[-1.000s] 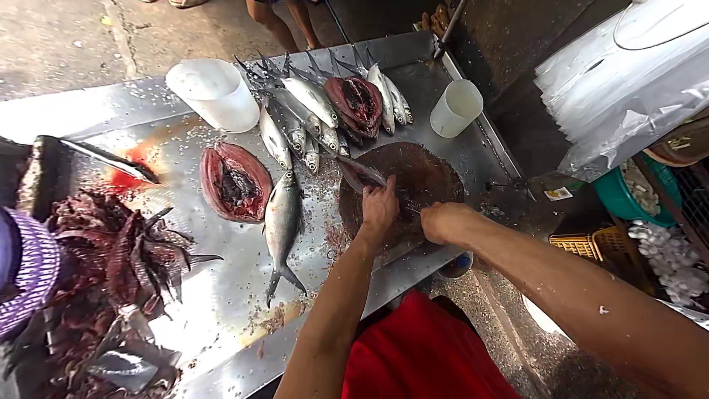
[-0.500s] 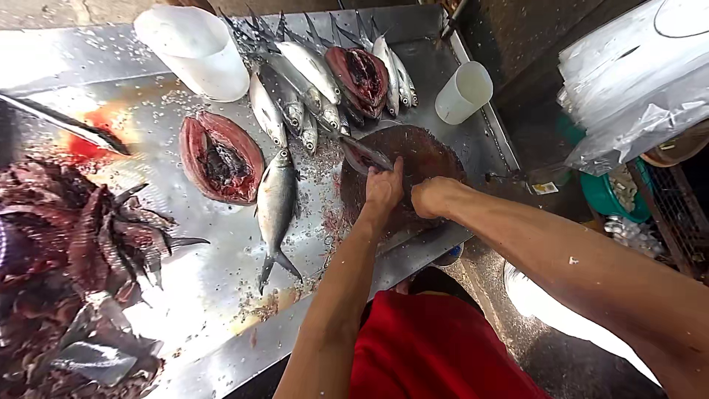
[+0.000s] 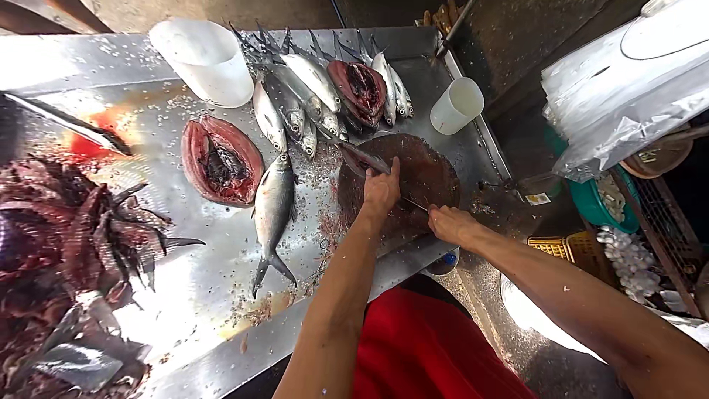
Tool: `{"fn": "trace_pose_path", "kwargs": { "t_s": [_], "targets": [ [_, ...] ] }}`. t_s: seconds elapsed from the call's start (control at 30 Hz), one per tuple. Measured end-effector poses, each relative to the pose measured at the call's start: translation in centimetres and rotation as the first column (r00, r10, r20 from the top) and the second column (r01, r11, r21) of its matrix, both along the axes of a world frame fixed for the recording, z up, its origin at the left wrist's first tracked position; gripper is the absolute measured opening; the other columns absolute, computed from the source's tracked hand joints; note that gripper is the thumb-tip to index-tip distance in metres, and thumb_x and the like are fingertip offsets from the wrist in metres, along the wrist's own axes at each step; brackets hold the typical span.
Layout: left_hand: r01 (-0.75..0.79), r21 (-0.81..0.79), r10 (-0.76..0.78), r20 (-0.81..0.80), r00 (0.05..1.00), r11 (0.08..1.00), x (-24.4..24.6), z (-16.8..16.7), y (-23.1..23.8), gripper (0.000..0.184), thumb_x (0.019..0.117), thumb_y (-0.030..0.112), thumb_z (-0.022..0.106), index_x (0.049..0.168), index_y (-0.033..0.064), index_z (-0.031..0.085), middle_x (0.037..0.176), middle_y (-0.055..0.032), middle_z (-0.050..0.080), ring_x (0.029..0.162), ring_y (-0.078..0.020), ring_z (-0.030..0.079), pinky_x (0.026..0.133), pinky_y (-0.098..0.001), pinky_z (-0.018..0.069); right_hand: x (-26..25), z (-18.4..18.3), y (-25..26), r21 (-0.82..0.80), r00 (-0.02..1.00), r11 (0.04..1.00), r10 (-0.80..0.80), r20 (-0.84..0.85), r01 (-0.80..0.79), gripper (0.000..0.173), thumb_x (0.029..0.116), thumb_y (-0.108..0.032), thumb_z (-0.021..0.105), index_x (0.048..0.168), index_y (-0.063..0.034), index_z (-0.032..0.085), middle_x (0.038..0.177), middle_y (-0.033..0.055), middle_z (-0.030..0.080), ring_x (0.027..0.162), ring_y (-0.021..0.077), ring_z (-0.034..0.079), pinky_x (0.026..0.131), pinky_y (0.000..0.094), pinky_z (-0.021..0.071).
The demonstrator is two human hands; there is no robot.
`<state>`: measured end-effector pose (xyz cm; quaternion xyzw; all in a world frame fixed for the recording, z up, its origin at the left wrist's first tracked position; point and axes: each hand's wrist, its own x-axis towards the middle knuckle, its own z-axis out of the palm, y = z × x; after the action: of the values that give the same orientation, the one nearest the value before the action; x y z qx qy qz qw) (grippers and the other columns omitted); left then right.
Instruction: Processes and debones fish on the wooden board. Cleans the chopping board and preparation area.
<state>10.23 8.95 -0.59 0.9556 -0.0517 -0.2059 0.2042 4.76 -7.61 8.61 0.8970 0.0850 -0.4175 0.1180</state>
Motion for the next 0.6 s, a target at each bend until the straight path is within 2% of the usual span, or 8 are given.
{"fn": "trace_pose_path", "kwargs": {
  "t_s": [0.1,0.17,0.27,0.33,0.4,0.43,0.5,0.6],
  "targets": [
    [-0.016,0.021,0.015,0.040,0.999,1.000,-0.1,-0.3,-0.6,0.081,0.0965,0.021,0.056,0.166,0.0185,0.013,0.100,-0.0193,0.074,0.097,-0.0359,0.071,0.119,-0.0612,0.0240,-1.1,-1.6,-2.0,0.076,0.997,0.997,-0.013,0.070,0.008,0.040,0.1095,-0.027,0.033,0.135,-0.0009,0.050,0.116,0.0267,0.067,0.111,0.0463,0.067,0.086,0.0639,0.0540],
    [-0.048,0.029,0.046,0.089,0.995,0.998,-0.1,-0.8,-0.7,0.084,0.0940,0.020,0.060,0.165,0.0184,0.016,0.094,-0.0178,0.074,0.090,-0.0354,0.071,0.116,-0.0636,0.0266,-0.8,-0.8,-2.0,0.096,0.998,0.995,-0.010,0.063,0.003,0.040,0.1091,-0.027,0.034,0.135,-0.0017,0.051,0.118,0.0267,0.066,0.113,0.0462,0.066,0.087,0.0645,0.0532],
    [-0.067,0.061,0.065,0.032,0.997,0.996,-0.1,-0.2,-0.8,0.083,0.0957,0.026,0.058,0.166,0.0212,0.013,0.100,-0.0172,0.074,0.098,-0.0346,0.071,0.118,-0.0641,0.0242,-0.3,3.9,-2.0,0.075,1.000,0.997,-0.012,0.016,0.011,0.040,0.1075,-0.030,0.039,0.133,-0.0047,0.056,0.122,0.0248,0.066,0.116,0.0449,0.065,0.090,0.0656,0.0516],
    [-0.065,0.061,0.065,0.000,0.998,0.996,0.2,0.5,-1.1,0.082,0.0967,0.031,0.056,0.166,0.0204,0.013,0.102,-0.0173,0.074,0.100,-0.0344,0.071,0.119,-0.0638,0.0216,-0.1,7.3,-3.9,0.073,0.997,0.995,-0.072,-0.006,0.073,0.039,0.1071,-0.035,0.041,0.130,-0.0088,0.059,0.121,0.0221,0.067,0.115,0.0432,0.065,0.089,0.0658,0.0512],
    [-0.039,0.068,0.040,-0.013,0.999,0.997,0.7,0.9,-1.9,0.081,0.0978,0.034,0.055,0.166,0.0204,0.014,0.102,-0.0168,0.075,0.101,-0.0338,0.071,0.120,-0.0635,0.0187,0.7,7.9,-6.5,0.113,0.989,0.984,-0.140,0.045,0.134,0.041,0.1088,-0.039,0.039,0.130,-0.0101,0.058,0.116,0.0216,0.068,0.111,0.0426,0.066,0.087,0.0643,0.0518],
    [-0.021,0.074,0.022,-0.018,1.000,0.997,0.8,1.1,-2.5,0.080,0.0984,0.035,0.055,0.166,0.0204,0.014,0.102,-0.0168,0.075,0.101,-0.0337,0.071,0.121,-0.0629,0.0176,1.3,6.7,-7.6,0.152,0.977,0.974,-0.187,0.104,0.170,0.043,0.1095,-0.042,0.039,0.131,-0.0095,0.058,0.115,0.0221,0.068,0.111,0.0429,0.067,0.087,0.0642,0.0521],
    [0.019,0.085,-0.017,-0.028,0.999,0.996,0.8,1.2,-3.9,0.081,0.0990,0.035,0.055,0.166,0.0203,0.012,0.102,-0.0174,0.075,0.101,-0.0339,0.071,0.121,-0.0628,0.0158,2.7,1.7,-9.5,0.253,0.926,0.939,-0.293,0.238,0.232,0.047,0.1094,-0.045,0.041,0.132,-0.0083,0.059,0.113,0.0231,0.069,0.109,0.0433,0.068,0.088,0.0634,0.0529],
    [0.052,0.102,-0.049,-0.029,0.998,0.993,0.4,1.3,-4.8,0.078,0.1014,0.034,0.054,0.166,0.0194,0.012,0.101,-0.0170,0.074,0.101,-0.0330,0.071,0.122,-0.0617,0.0151,4.6,-5.3,-10.4,0.337,0.856,0.897,-0.397,0.332,0.285,0.049,0.1088,-0.046,0.044,0.137,-0.0079,0.058,0.125,0.0254,0.065,0.112,0.0442,0.067,0.091,0.0619,0.0532]
  ]
}}
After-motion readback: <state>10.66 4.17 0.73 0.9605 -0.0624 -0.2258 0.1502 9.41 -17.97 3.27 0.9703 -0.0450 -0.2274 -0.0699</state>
